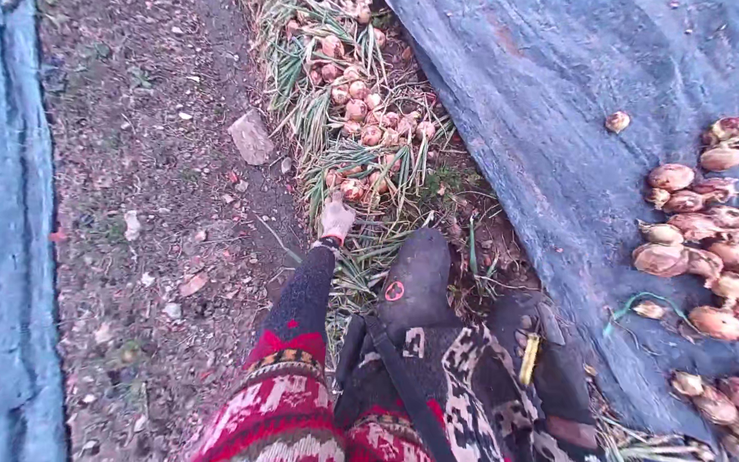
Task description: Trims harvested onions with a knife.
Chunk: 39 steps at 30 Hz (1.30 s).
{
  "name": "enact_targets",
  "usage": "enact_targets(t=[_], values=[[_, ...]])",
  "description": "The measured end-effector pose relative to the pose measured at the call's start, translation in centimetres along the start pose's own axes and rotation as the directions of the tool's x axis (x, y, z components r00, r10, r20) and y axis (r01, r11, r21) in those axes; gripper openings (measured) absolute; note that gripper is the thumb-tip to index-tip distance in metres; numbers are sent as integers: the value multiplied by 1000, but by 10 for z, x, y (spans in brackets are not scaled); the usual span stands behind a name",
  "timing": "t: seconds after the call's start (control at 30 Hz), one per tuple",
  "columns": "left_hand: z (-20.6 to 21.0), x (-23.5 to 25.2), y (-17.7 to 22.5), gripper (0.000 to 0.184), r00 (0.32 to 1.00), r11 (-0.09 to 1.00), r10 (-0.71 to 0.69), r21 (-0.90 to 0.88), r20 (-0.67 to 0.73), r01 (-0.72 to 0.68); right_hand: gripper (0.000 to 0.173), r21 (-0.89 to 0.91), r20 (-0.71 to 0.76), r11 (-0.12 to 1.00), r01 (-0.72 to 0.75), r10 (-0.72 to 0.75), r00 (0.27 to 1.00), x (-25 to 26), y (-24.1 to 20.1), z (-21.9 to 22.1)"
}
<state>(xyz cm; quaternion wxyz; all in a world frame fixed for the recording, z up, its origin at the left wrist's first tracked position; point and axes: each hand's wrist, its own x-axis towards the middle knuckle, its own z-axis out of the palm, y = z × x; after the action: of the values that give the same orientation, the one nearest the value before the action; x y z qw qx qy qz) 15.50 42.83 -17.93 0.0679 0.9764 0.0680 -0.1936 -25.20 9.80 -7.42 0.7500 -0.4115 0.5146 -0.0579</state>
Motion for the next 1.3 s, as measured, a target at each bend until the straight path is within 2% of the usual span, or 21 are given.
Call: enact_targets(t=[0.13, 0.23, 0.3, 0.37, 0.43, 0.47, 0.57, 0.63, 0.7, 0.77, 0.8, 0.87, 0.93, 1.0, 1.07, 1.1, 1.13, 1.2, 1.23, 1.27, 1.3], values=[[18, 59, 10, 96, 999, 998, 34, -46, 13, -33, 37, -329, 69, 932, 150, -134, 989, -4, 22, 20], [27, 78, 24, 105, 1000, 1000, -26, -6, -4, 26, 45, -482, 63, 838, 254, -257, 964, -5, 21, 27], [24, 67, 22, 103, 1000, 1000, -6, 4, -26, 6, 50, -524, 42, 810, 264, -285, 958, -4, 18, 30], [9, 41, 26, 106, 992, 992, 123, -30, -38, -124, 51, -611, 74, 734, 295, -319, 945, -2, 8, 39], [-9, -6, 31, 110, 961, 944, 278, -182, -14, -275, 47, -714, 112, 623, 318, -347, 931, -6, -3, 54], [-17, -32, 33, 112, 937, 893, 349, -310, 19, -326, 46, -721, 130, 610, 329, -347, 929, -11, -8, 65], [-29, -103, 33, 105, 820, 644, 566, -662, 77, -382, 58, -526, 253, 750, 402, -314, 915, -18, 0, 89], [-35, -146, 39, 98, 719, 470, 682, -833, 132, -293, 72, -458, 320, 759, 463, -345, 882, -17, 10, 97], [-43, -192, 45, 98, 620, 375, 745, -923, 245, -86, 85, -391, 401, 747, 538, -387, 830, -20, 19, 99], [-51, -235, 51, 93, 516, 423, 768, -905, 380, 37, 95, -295, 465, 750, 592, -429, 774, -28, 24, 96], [-55, -251, 54, 90, 462, 482, 768, -876, 443, 40, 94, -251, 477, 753, 608, -451, 755, -34, 26, 94], [-60, -273, 56, 84, 381, 558, 760, -829, 526, 29, 74, -181, 451, 769, 613, -489, 747, -46, 30, 90], [-62, -284, 54, 80, 357, 573, 771, -819, 528, -25, 51, -114, 404, 788, 604, -519, 753, -57, 36, 84], [-61, -290, 50, 75, 385, 541, 820, -792, 423, -282, 43, -72, 391, 797, 600, -531, 752, -62, 45, 77], [-53, -296, 48, 86, 427, 468, 873, -650, 236, -598, 37, -33, 349, 841, 540, -497, 795, -65, 54, 75], [-48, -300, 49, 91, 453, 464, 876, -549, 166, -695, 36, 0, 308, 873, 488, -464, 830, -66, 59, 74], [-42, -305, 50, 97, 493, 491, 860, -483, 134, -725, 37, 44, 288, 893, 447, -440, 851, -68, 62, 72], [-30, -305, 55, 101, 650, 610, 747, -534, 140, -585, 42, 179, 327, 894, 410, -447, 832, -80, 54, 64], [-22, -296, 55, 98, 744, 652, 644, -639, 181, -409, 46, 218, 334, 886, 408, -461, 822, -91, 45, 59], [-14, -285, 54, 93, 803, 619, 534, -769, 264, -159, 47, 231, 305, 872, 431, -486, 819, -103, 35, 55], [-10, -272, 54, 87, 813, 470, 481, -879, 328, 77, 45, 179, 237, 853, 490, -521, 820, -108, 25, 55]])
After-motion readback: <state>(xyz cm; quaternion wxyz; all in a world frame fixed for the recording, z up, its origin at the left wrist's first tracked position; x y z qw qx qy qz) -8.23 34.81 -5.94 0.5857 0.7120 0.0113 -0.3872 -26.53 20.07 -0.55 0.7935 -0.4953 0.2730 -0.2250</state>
